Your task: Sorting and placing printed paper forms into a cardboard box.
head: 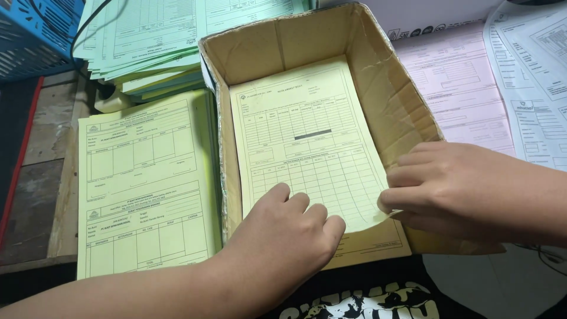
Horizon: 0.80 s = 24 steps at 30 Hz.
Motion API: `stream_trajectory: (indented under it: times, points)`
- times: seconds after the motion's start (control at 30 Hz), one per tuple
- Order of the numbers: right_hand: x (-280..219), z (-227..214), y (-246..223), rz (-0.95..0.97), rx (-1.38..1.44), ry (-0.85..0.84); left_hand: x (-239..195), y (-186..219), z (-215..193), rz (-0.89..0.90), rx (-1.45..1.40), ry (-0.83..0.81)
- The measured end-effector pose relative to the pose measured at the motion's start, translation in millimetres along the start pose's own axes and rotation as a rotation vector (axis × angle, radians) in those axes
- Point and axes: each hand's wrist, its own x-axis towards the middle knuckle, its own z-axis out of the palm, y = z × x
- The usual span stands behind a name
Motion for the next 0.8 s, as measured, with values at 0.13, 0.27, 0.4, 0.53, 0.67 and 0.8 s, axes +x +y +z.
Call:
stream_trajectory:
  times: [0.13,0.27,0.4,0.53,0.67,0.8]
  points:
    - [-6.9,9.5,-10.4,0.131,-0.011,-0.241,-4.3,8.7,3.1,0.025,-0.053,-0.135]
    - [-9.2,29.4,-28.4,0.138,-0.117,-0.365,-8.3,18.9,9.5,0.056,-0.048,-0.250]
    - [1.5,31.7,-44.6,0.135,-0.236,-0.453,-13.5,26.8,19.8,0.048,-0.008,-0.261]
    - [3.2,41.1,-43.4,0.114,-0.319,-0.426,-15.2,29.0,25.5,0.040,0.038,-0.407]
    - [7.8,39.1,-40.3,0.135,-0.238,-0.475,-13.1,26.1,21.2,0.049,0.051,-0.529]
    - [18.8,-17.2,-14.5,0.207,0.205,-0.404,1.1,-17.8,-29.3,-0.013,-0.288,-0.665]
